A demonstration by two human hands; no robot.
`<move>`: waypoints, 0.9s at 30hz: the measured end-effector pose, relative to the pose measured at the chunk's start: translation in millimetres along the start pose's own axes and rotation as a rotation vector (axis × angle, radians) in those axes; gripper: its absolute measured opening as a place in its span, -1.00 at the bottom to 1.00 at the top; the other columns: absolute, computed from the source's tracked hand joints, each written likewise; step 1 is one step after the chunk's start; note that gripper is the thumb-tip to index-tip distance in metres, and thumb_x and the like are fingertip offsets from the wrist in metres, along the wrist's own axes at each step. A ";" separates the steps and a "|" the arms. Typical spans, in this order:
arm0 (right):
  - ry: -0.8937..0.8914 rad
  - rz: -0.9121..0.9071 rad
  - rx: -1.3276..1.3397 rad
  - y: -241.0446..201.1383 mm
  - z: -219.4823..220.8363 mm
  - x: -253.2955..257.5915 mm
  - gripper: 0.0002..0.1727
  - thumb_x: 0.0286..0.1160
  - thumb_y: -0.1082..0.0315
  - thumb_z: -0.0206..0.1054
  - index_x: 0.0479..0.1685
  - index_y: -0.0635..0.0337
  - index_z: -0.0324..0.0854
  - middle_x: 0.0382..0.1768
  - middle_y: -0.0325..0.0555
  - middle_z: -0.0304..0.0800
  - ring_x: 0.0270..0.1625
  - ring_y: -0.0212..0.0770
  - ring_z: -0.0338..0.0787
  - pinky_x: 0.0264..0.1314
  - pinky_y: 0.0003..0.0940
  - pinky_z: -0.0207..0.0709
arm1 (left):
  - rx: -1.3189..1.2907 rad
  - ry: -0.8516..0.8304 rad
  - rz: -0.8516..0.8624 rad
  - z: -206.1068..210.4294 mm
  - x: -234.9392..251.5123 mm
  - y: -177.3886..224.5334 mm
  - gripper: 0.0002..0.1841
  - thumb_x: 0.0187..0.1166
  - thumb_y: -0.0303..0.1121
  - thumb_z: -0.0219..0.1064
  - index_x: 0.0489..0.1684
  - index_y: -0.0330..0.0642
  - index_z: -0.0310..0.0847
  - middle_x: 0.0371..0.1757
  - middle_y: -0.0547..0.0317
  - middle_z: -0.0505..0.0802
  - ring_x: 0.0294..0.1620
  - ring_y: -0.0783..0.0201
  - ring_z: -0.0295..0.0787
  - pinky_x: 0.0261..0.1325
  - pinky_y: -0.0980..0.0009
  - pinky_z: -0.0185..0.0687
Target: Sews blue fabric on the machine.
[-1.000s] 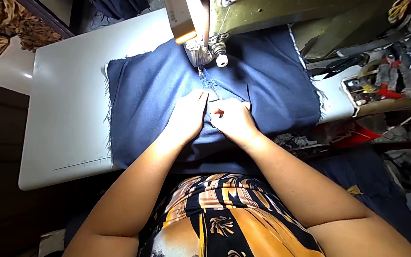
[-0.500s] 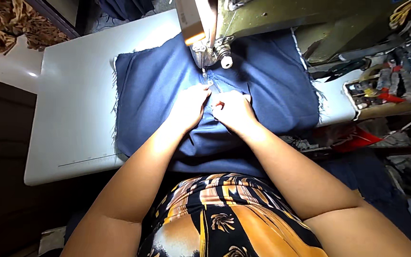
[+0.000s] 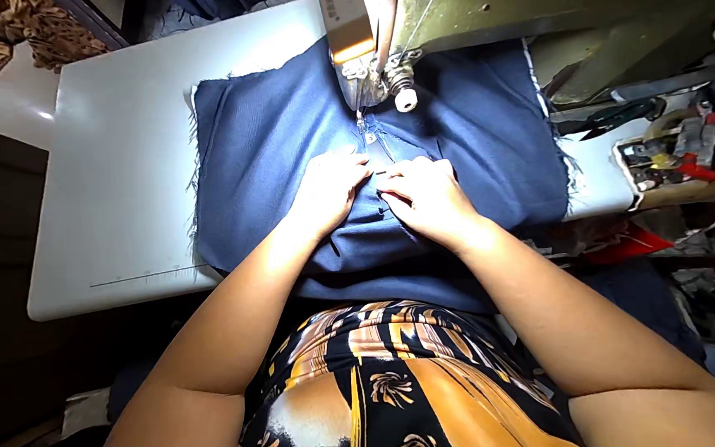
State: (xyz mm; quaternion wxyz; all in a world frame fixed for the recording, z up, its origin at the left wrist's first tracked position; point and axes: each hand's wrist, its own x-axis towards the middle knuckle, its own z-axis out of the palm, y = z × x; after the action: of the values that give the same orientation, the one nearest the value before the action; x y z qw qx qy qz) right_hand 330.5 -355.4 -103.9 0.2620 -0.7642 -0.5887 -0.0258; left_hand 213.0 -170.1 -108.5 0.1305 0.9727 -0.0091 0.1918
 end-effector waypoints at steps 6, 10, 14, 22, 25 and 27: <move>-0.063 -0.050 -0.055 3.1 -9.7 -1.6 -0.66 0.59 0.27 0.13 0.04 -0.06 0.87 -0.08 -0.04 0.84 0.02 0.07 0.76 -0.01 0.11 0.39 | 0.011 -0.010 0.012 1.0 -0.6 -1.6 -0.59 0.63 -0.52 0.07 0.18 -0.03 0.85 0.41 0.17 0.83 0.61 0.01 0.60 0.62 -0.09 0.36; -0.087 -0.079 -0.100 4.1 -11.5 -3.2 -0.61 0.56 0.30 0.09 0.10 -0.05 0.85 -0.04 -0.05 0.88 0.01 0.09 0.77 -0.05 0.13 0.37 | 0.015 0.006 0.032 0.5 -0.8 -2.0 -0.60 0.63 -0.52 0.06 0.16 -0.04 0.85 0.39 0.16 0.84 0.59 0.02 0.61 0.61 -0.07 0.37; -0.103 -0.100 -0.134 3.1 -13.2 -3.9 -0.60 0.56 0.30 0.08 0.11 -0.04 0.85 0.03 -0.06 0.88 0.00 0.10 0.76 -0.05 0.13 0.36 | 0.015 -0.009 0.025 -0.1 -1.8 -1.6 -0.58 0.64 -0.51 0.04 0.19 -0.03 0.84 0.42 0.17 0.83 0.60 0.03 0.60 0.62 -0.07 0.33; -0.143 -0.099 -0.142 1.4 -17.7 1.4 -0.60 0.54 0.30 0.08 0.11 -0.05 0.84 -0.08 -0.02 0.84 -0.04 0.14 0.73 -0.09 0.14 0.34 | 0.014 -0.024 0.024 -0.1 0.2 -4.5 -0.59 0.66 -0.48 0.04 0.21 0.01 0.83 0.43 0.20 0.82 0.60 0.06 0.61 0.59 -0.12 0.32; -0.149 -0.062 -0.143 2.7 -15.6 12.2 -0.62 0.51 0.29 0.12 0.10 -0.02 0.85 -0.09 0.03 0.81 0.01 0.19 0.73 -0.08 0.19 0.35 | 0.020 -0.040 0.038 -1.1 10.1 -14.7 -0.59 0.65 -0.47 0.05 0.21 0.01 0.83 0.43 0.18 0.82 0.60 0.05 0.60 0.55 -0.15 0.33; -0.164 -0.013 -0.160 3.8 -13.6 22.0 -0.61 0.52 0.29 0.12 0.15 0.00 0.82 -0.04 0.04 0.81 0.06 0.19 0.73 -0.03 0.22 0.35 | 0.016 -0.040 0.063 -1.7 21.3 -26.2 -0.61 0.62 -0.50 0.06 0.19 -0.05 0.82 0.39 0.09 0.82 0.52 0.02 0.66 0.47 -0.15 0.40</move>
State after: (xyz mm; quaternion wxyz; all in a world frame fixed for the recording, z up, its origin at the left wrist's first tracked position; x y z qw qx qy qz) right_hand 344.3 -342.3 -85.9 0.1509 -0.7784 -0.6092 -0.0121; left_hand 233.9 -143.6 -105.6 0.1166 0.9765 -0.0410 0.1764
